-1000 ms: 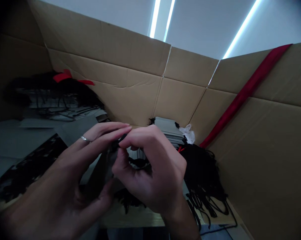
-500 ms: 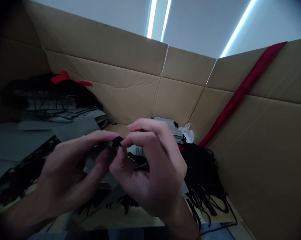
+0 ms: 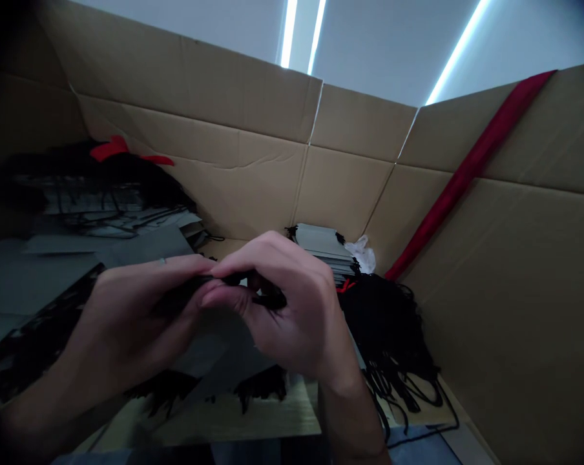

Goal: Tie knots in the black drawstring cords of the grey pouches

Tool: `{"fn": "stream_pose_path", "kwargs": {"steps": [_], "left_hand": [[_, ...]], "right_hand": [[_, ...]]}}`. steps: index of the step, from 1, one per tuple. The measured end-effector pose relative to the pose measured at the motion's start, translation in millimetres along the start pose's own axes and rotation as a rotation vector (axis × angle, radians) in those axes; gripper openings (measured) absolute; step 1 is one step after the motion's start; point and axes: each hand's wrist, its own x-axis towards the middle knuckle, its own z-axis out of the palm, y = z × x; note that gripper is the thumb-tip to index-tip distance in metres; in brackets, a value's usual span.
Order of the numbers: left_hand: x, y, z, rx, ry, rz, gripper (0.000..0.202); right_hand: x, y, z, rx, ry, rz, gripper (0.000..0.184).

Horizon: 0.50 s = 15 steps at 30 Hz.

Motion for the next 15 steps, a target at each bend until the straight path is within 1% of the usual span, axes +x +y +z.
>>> {"fn": "stream_pose_path", "kwargs": {"steps": [1,3,5,7,9,11,13,15], "left_hand": [[-0.1,-0.6,-1.3,-0.005,-0.036,-0.018,0.014],[0.5,-1.3,-5.4,-0.056,-0.103,-0.045,0.015],[2.4,-1.0,-9.9,-0.106,-0.152,-0.045,0.013],[5.7,-0.4,-13.3,-0.123,-0.182,-0.023,0.016],[9.6,0.1,-14.3,-0.143,-0.193,-0.003,0.021],[13.0,0.9,-13.4,-0.220,-0.189,0.008,0.023],[14.5,3.3,-12.1,-0.347,-0.202,-0.007,0.025],[13.9,7.9,-11.8,-0.470,-0.213,-0.069,0.027]], "right_hand": [[0.8,1.2,-0.2,-0.005,-0.008,0.014,0.022],[2.3,2.3,-1.6,-0.001,-0.041,0.043,0.022],[3.1,2.7,-3.8,0.030,-0.080,0.067,0.024],[2.5,2.6,-5.3,0.074,-0.113,0.099,0.025],[0.9,1.5,-4.7,0.123,-0.129,0.143,0.025],[0.0,-0.8,-1.5,0.172,-0.114,0.151,0.026],[2.3,-3.8,4.2,0.165,-0.082,0.156,0.033],[8.7,-6.4,11.0,0.092,-0.062,0.197,0.042]]}}
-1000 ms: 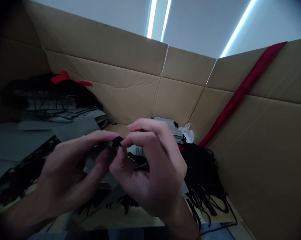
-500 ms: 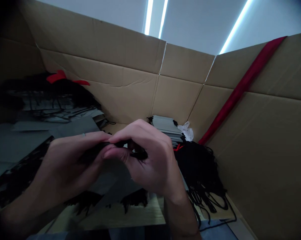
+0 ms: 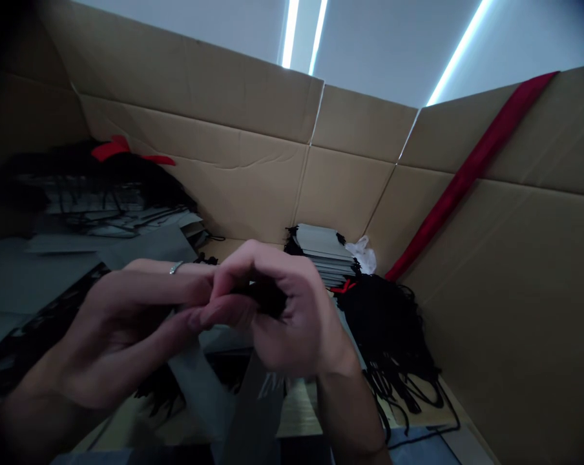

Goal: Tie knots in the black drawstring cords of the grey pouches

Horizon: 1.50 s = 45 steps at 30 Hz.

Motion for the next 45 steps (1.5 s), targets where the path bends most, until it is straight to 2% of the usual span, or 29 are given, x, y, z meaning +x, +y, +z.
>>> {"fn": "stream_pose_path", "kwargs": {"steps": [4,6,9,12,17,19,23,29,32,37,41,45], "left_hand": [[-3.3,6.7,1.6,-0.087,0.071,-0.113,0.032],[-2.6,4.5,-0.4,-0.048,0.094,-0.123,0.030],[1.9,-4.3,-4.7,-0.003,0.069,-0.071,0.030],[5.9,-11.2,-6.9,0.028,0.058,-0.025,0.036],[4.4,-10.5,-5.1,0.095,0.070,-0.055,0.041],[3.6,-10.0,-4.4,0.146,0.085,-0.042,0.035],[4.6,-14.8,-2.6,0.210,0.090,-0.022,0.010],[5.3,-22.0,3.2,0.211,0.127,0.024,0.032],[3.7,-21.7,5.3,0.191,0.173,0.002,0.034],[0.4,-23.6,4.9,0.053,0.192,-0.015,0.034],[0.6,-20.6,0.3,-0.011,0.144,-0.079,0.041],[3.3,-15.1,-3.2,0.030,0.098,-0.140,0.039]], "right_hand": [[17.0,-4.5,8.6,-0.098,0.026,0.061,0.057],[20.3,-5.0,7.8,-0.105,0.036,0.060,0.059],[13.9,-3.4,0.5,-0.117,0.056,0.070,0.058],[2.0,0.5,-9.2,-0.085,0.085,0.044,0.047],[-6.0,5.2,-16.8,0.020,0.145,-0.025,0.022],[-6.2,5.1,-16.9,0.015,0.146,0.001,0.018],[-7.4,3.1,-15.3,0.015,0.095,-0.026,0.018],[-8.3,-3.3,-11.2,-0.137,0.101,-0.034,0.005],[-8.4,-4.6,-9.4,-0.162,0.103,-0.003,0.007],[-8.9,-2.3,-7.7,-0.027,0.102,0.035,0.015],[-8.0,-1.7,-9.9,-0.045,0.095,0.059,0.018],[-6.4,0.0,-12.8,-0.018,0.103,0.050,0.019]]}}
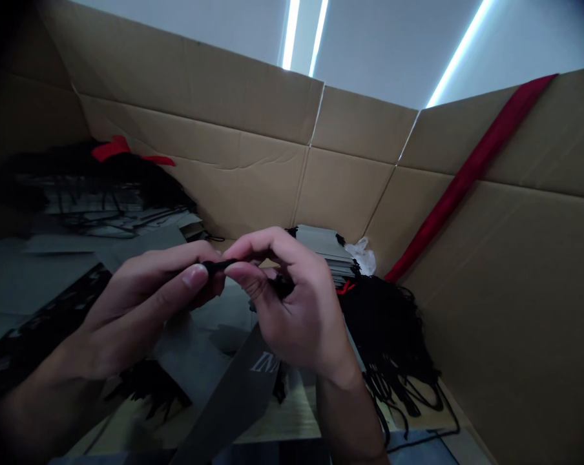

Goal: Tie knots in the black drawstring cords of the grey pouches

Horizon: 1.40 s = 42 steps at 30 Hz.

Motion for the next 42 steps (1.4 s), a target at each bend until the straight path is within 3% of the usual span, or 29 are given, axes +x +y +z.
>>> {"fn": "stream_pose_path", "kwargs": {"steps": [8,14,21,27,32,35,40,42], "left_hand": [[0.0,-3.4,3.6,0.040,0.029,0.078,0.033],[1.3,-2.6,-0.7,0.029,-0.003,0.041,0.036],[2.6,-7.3,0.9,0.027,0.016,0.159,0.021],[3.5,-7.8,2.2,0.104,0.024,0.198,0.022],[2.8,-5.9,3.5,0.101,0.046,0.203,0.029],[2.6,-6.6,3.9,0.060,0.045,0.200,0.027],[1.6,-9.8,4.3,0.055,0.038,0.224,0.027],[1.0,-10.5,3.8,0.074,0.039,0.193,0.033]], "right_hand": [[0.6,-1.9,-1.0,0.002,-0.018,0.013,0.020],[-0.8,-2.0,-1.3,-0.061,-0.010,-0.004,0.004],[1.2,-0.3,-3.0,-0.025,-0.088,-0.052,0.030],[-0.2,-3.0,-0.8,0.002,-0.085,0.068,0.017],[0.2,-3.5,0.4,0.069,-0.059,0.086,0.011],[2.0,-2.1,-0.9,0.139,-0.092,0.059,0.009],[3.7,3.4,-3.0,0.008,-0.102,-0.053,0.026],[3.4,6.9,-3.1,-0.020,-0.091,-0.093,0.025]]}}
